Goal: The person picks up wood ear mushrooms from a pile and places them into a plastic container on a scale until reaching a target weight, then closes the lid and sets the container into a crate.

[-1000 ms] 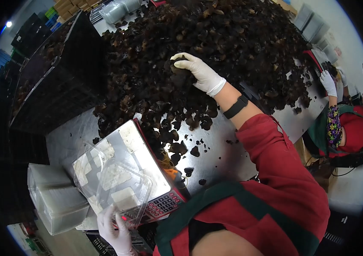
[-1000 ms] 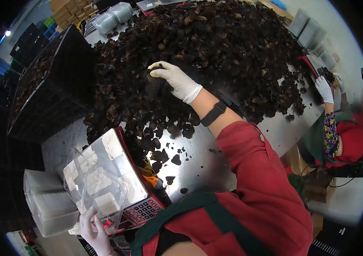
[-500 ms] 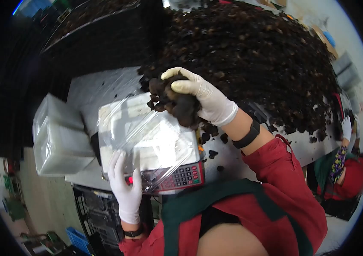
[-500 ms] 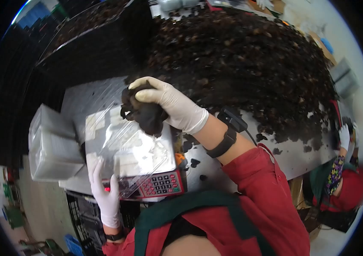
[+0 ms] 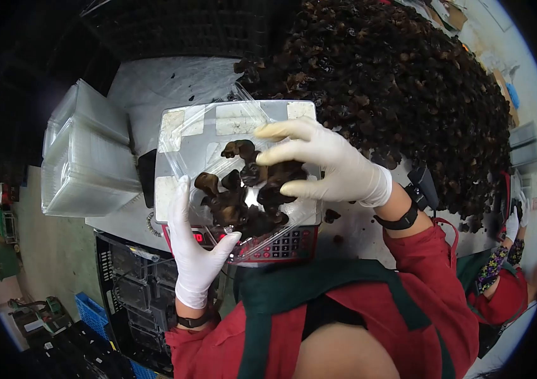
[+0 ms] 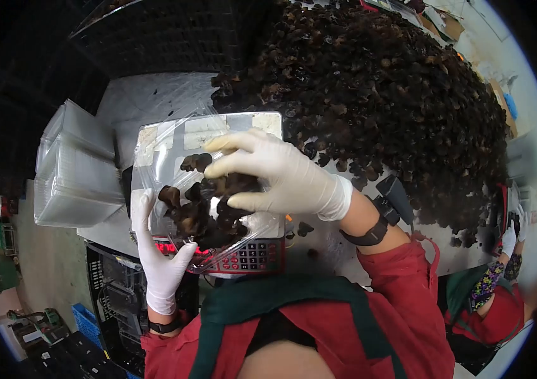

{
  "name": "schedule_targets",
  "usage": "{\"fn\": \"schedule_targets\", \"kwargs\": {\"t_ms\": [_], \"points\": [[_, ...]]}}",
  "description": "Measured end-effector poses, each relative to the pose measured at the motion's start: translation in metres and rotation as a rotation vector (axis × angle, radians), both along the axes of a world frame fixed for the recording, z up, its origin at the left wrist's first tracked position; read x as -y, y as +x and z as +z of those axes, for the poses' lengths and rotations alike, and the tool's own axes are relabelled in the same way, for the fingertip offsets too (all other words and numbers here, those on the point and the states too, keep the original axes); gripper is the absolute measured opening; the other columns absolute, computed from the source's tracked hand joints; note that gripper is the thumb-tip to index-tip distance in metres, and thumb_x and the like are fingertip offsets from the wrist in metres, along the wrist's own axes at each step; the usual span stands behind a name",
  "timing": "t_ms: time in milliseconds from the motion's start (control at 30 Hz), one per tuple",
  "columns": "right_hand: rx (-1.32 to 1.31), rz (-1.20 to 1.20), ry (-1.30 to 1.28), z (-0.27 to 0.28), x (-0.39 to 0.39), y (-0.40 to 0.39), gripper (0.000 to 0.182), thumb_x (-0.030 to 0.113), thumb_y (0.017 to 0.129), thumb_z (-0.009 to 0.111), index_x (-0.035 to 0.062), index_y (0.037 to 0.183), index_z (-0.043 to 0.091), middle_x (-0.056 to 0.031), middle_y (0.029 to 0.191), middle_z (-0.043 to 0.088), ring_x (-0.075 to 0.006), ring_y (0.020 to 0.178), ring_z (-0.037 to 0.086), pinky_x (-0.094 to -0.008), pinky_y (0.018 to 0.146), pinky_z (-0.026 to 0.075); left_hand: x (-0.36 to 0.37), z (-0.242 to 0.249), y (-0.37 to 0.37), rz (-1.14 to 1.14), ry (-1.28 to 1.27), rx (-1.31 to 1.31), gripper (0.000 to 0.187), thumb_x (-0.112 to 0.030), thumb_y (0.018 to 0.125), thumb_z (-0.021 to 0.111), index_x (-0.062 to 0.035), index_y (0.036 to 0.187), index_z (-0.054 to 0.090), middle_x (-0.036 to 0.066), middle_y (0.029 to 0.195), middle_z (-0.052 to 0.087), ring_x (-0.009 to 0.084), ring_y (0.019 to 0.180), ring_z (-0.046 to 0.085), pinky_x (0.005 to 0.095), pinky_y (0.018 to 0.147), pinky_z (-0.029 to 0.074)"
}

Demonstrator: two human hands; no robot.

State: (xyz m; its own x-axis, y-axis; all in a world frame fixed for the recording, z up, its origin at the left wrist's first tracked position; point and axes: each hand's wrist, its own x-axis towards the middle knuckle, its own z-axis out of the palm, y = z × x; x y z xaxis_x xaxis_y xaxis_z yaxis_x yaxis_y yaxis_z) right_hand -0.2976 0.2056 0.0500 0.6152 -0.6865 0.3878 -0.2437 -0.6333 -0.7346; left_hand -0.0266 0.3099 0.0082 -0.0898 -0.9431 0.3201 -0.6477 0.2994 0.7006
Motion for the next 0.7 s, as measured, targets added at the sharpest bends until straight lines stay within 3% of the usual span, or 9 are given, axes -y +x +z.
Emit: {"fn": "schedule_targets", "kwargs": {"t_ms": [100, 200, 333, 367, 433, 600, 667, 700], "points": [[-0.046, -0.052, -0.035, -0.004, -0.001, 0.001, 0.049, 0.008, 0.074, 0.073, 0.0123, 0.122, 0.063, -0.012, 0.133, 0.057, -0.0334, 0.12, 0.055, -0.0411, 0.102, 0.045, 0.005, 0.007, 0.001, 0.001, 0.024, -0.137, 0.104, -0.022, 0.065, 0.089, 0.0015, 0.149, 0.033, 0.02, 0.153, 0.038, 0.0349, 0.141, 0.037, 0.0436, 0.117, 0.03], [-0.089, -0.074, -0.108, -0.006, -0.003, 0.012, 0.05, 0.002, 0.076, 0.065, 0.0072, 0.126, 0.058, -0.0136, 0.132, 0.057, -0.0337, 0.122, 0.054, -0.0426, 0.104, 0.044, 0.011, 0.019, 0.0, -0.031, 0.021, -0.018, 0.099, -0.022, 0.072, 0.081, 0.0027, 0.151, 0.028, 0.019, 0.155, 0.035, 0.0319, 0.143, 0.035, 0.0438, 0.12, 0.024], [-0.049, -0.139, -0.136, -0.016, -0.001, 0.02, 0.051, -0.007, 0.077, 0.054, 0.0047, 0.126, 0.057, -0.0153, 0.131, 0.057, -0.0335, 0.121, 0.054, -0.0437, 0.103, 0.044, 0.016, 0.02, -0.003, -0.116, 0.032, 0.083, 0.083, -0.009, 0.075, 0.069, 0.0036, 0.148, 0.033, 0.02, 0.151, 0.041, 0.033, 0.142, 0.037, 0.0442, 0.12, 0.023], [-0.033, -0.146, -0.139, -0.017, -0.001, 0.02, 0.054, -0.009, 0.076, 0.051, 0.0039, 0.128, 0.057, -0.0163, 0.131, 0.058, -0.0337, 0.122, 0.054, -0.0424, 0.104, 0.044, 0.016, 0.021, -0.006, -0.122, 0.029, 0.053, 0.079, 0.001, 0.073, 0.06, 0.0043, 0.147, 0.035, 0.021, 0.147, 0.046, 0.0336, 0.141, 0.038, 0.0444, 0.12, 0.023], [0.048, -0.157, -0.147, -0.017, -0.001, 0.021, 0.056, -0.012, 0.076, 0.045, 0.0017, 0.128, 0.057, -0.0179, 0.127, 0.06, -0.0338, 0.122, 0.056, -0.0407, 0.105, 0.044, 0.014, 0.021, -0.005, -0.121, 0.016, 0.031, 0.08, 0.007, 0.07, 0.059, 0.0041, 0.146, 0.037, 0.021, 0.146, 0.046, 0.0341, 0.139, 0.04, 0.0433, 0.118, 0.027], [0.044, -0.318, -0.118, -0.009, -0.007, -0.005, 0.047, -0.01, 0.077, 0.049, 0.0016, 0.12, 0.064, -0.0175, 0.118, 0.063, -0.0319, 0.111, 0.06, -0.0381, 0.096, 0.049, 0.011, 0.017, -0.008, -0.097, 0.001, -0.049, 0.08, 0.013, 0.065, 0.055, 0.0029, 0.144, 0.043, 0.02, 0.142, 0.049, 0.035, 0.135, 0.045, 0.0423, 0.115, 0.032], [-0.01, -0.307, 0.124, -0.004, -0.018, -0.009, 0.044, -0.006, 0.075, 0.057, 0.0031, 0.117, 0.066, -0.015, 0.118, 0.064, -0.0297, 0.105, 0.062, -0.0359, 0.091, 0.051, 0.011, 0.018, -0.01, -0.064, -0.037, 0.093, 0.078, 0.013, 0.065, 0.056, 0.001, 0.142, 0.046, 0.019, 0.141, 0.051, 0.036, 0.134, 0.046, 0.0427, 0.115, 0.033], [-0.044, -0.267, -0.051, -0.011, -0.018, -0.007, 0.046, -0.001, 0.073, 0.065, 0.0047, 0.12, 0.065, -0.0111, 0.116, 0.064, -0.0284, 0.102, 0.061, -0.0382, 0.09, 0.05, 0.011, 0.017, -0.014, -0.035, -0.08, 0.115, 0.072, 0.014, 0.066, 0.057, -0.0018, 0.136, 0.054, 0.017, 0.134, 0.056, 0.0355, 0.128, 0.051, 0.0434, 0.11, 0.038]]}}
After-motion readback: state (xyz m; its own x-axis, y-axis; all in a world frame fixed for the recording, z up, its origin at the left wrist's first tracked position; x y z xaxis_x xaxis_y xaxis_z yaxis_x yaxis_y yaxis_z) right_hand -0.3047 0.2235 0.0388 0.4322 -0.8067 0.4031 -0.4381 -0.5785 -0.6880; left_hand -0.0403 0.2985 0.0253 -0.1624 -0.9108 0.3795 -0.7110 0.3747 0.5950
